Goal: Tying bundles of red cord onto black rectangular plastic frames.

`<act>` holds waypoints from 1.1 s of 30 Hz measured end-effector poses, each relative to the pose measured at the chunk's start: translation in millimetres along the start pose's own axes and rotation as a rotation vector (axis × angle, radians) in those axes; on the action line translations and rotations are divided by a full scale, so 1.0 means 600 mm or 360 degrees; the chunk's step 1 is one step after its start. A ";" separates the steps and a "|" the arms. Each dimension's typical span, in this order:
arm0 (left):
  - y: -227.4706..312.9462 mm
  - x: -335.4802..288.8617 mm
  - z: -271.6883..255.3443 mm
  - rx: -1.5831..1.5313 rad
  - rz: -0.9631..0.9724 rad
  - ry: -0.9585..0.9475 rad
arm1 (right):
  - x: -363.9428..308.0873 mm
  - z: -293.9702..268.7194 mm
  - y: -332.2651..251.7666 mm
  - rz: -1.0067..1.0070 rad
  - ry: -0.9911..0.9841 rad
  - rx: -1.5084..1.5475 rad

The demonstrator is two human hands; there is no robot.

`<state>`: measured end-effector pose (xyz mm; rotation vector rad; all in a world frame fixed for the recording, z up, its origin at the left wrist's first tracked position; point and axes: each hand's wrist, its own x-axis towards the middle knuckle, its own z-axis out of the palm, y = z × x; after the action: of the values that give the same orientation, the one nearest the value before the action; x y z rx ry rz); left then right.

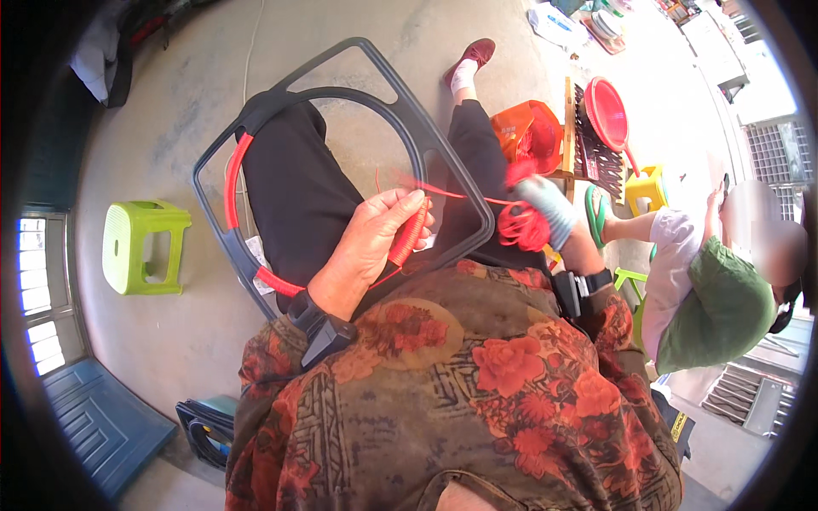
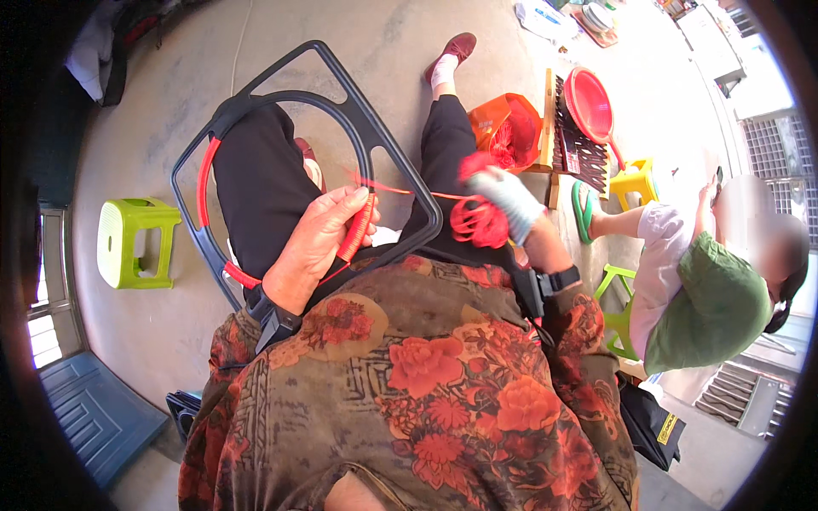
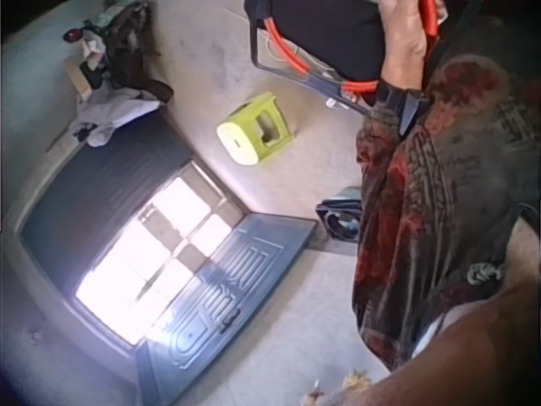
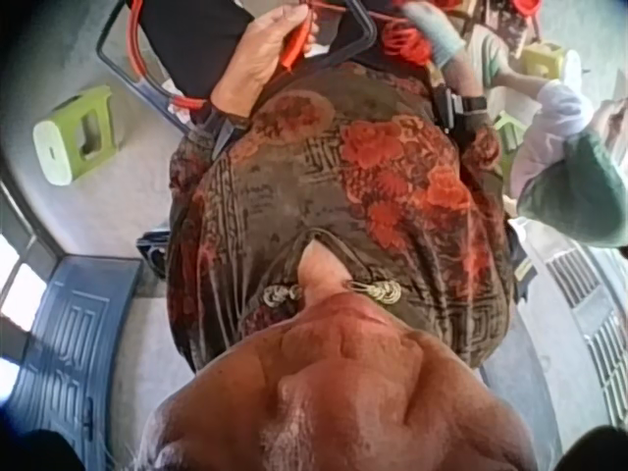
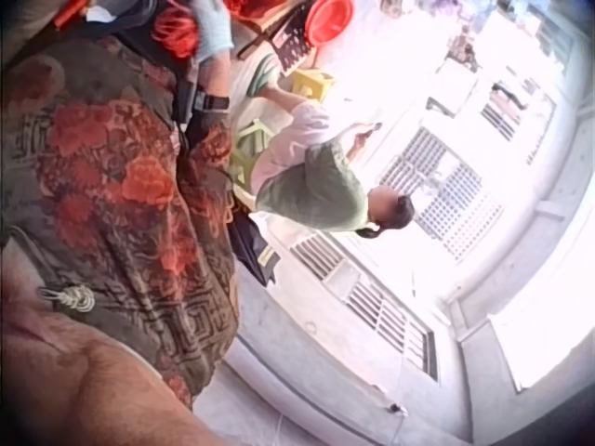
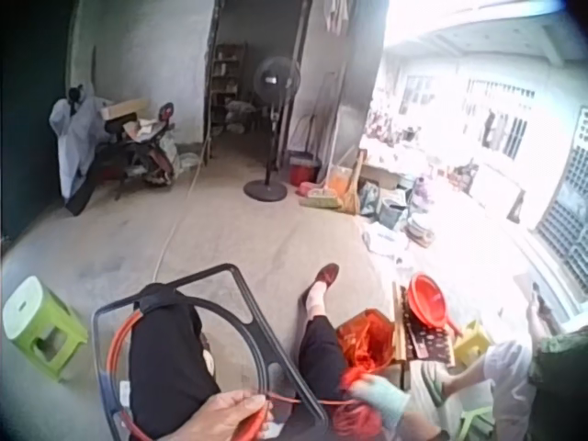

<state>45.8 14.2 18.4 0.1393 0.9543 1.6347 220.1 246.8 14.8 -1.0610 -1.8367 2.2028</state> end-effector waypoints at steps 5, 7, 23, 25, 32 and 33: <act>0.005 0.002 0.000 0.0009 -0.0063 0.0011 | -0.014 -0.151 0.062 -0.0088 0.0583 0.0605; 0.005 0.003 0.001 0.0003 -0.0054 0.0007 | -0.016 -0.183 0.074 -0.0122 0.0722 0.0322; 0.012 -0.006 0.030 0.0037 -0.0102 -0.0091 | 0.063 0.065 -0.055 -0.0745 0.0621 -0.0428; 0.012 -0.002 0.037 0.0030 -0.0168 -0.0157 | 0.101 0.128 -0.074 -0.0310 0.0389 0.0330; 0.003 0.013 0.049 -0.0014 -0.0060 -0.0213 | 0.059 0.148 -0.070 0.0509 -0.0499 0.0860; 0.001 0.011 0.046 -0.0003 -0.0054 -0.0225 | 0.048 0.149 -0.073 0.0509 -0.0544 0.0941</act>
<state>58.6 34.0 34.4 0.2330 0.8431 1.5728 133.6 198.3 44.6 -0.9363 -0.9990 2.9905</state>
